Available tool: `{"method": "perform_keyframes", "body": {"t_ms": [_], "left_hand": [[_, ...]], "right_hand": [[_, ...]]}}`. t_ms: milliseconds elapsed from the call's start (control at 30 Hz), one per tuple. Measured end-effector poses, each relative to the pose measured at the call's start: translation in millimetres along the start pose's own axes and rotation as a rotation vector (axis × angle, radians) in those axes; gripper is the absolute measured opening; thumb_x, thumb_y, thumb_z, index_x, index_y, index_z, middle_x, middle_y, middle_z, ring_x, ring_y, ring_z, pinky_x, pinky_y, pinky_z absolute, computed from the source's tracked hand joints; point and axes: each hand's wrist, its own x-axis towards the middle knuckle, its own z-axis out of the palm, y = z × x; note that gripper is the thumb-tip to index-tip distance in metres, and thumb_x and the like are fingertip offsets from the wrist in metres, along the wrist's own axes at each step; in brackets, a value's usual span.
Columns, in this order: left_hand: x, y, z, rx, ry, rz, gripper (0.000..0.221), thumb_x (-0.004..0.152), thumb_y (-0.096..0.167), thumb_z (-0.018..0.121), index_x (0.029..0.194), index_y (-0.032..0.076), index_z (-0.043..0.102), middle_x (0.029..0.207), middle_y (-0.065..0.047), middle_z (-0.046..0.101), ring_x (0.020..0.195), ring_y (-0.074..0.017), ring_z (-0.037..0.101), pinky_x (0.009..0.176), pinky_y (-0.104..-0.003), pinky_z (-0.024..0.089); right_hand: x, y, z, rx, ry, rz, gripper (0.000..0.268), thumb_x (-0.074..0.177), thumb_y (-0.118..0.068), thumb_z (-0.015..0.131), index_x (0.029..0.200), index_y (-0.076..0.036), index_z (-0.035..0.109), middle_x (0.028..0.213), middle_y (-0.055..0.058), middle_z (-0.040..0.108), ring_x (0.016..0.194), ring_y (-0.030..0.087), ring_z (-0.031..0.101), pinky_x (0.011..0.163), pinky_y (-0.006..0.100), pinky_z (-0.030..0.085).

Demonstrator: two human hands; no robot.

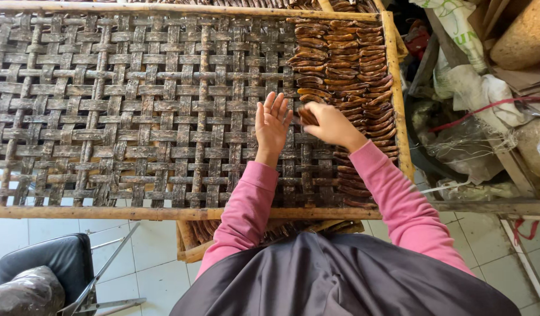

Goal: The person picks up dried banana slices from a woven bamboo tray by hand and places them into a clear plastic bag resting on a chair.

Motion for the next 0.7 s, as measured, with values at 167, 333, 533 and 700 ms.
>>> {"method": "perform_keyframes", "body": {"t_ms": [167, 333, 533, 700], "left_hand": [[-10, -6, 8, -0.155, -0.237, -0.13, 0.078, 0.107, 0.072, 0.039, 0.151, 0.008, 0.046, 0.139, -0.011, 0.056, 0.131, -0.0262, 0.054, 0.113, -0.045, 0.044], [-15, 2, 12, -0.23, -0.148, -0.154, 0.067, 0.106, 0.063, 0.044, 0.149, 0.012, 0.045, 0.142, -0.011, 0.056, 0.13, -0.0266, 0.054, 0.108, -0.052, 0.048], [-11, 5, 4, -0.211, -0.015, -0.111, 0.056, 0.105, 0.047, 0.051, 0.151, 0.015, 0.042, 0.148, -0.009, 0.053, 0.134, -0.0259, 0.053, 0.106, -0.056, 0.049], [-6, 2, 2, -0.211, -0.007, -0.14, 0.056, 0.106, 0.043, 0.051, 0.152, 0.014, 0.041, 0.15, -0.009, 0.052, 0.135, -0.0261, 0.053, 0.106, -0.055, 0.049]], "right_hand": [[29, -43, -17, 0.142, -0.018, 0.031, 0.049, 0.08, -0.023, 0.085, 0.12, -0.002, 0.067, 0.103, 0.016, 0.076, 0.088, 0.024, 0.075, 0.081, 0.036, 0.057], [52, -28, -9, 0.266, 0.093, 0.094, 0.03, 0.097, -0.024, 0.07, 0.118, -0.003, 0.072, 0.106, 0.012, 0.077, 0.093, 0.021, 0.076, 0.079, 0.035, 0.061], [84, 69, -12, -0.059, 0.26, 0.055, 0.05, 0.091, -0.017, 0.077, 0.137, -0.003, 0.063, 0.133, 0.016, 0.066, 0.124, 0.03, 0.065, 0.106, 0.042, 0.053], [96, 108, 16, -0.339, 0.046, 0.12, 0.093, 0.078, -0.024, 0.087, 0.153, -0.005, 0.035, 0.153, 0.02, 0.042, 0.14, 0.037, 0.04, 0.109, 0.054, 0.034]]}}
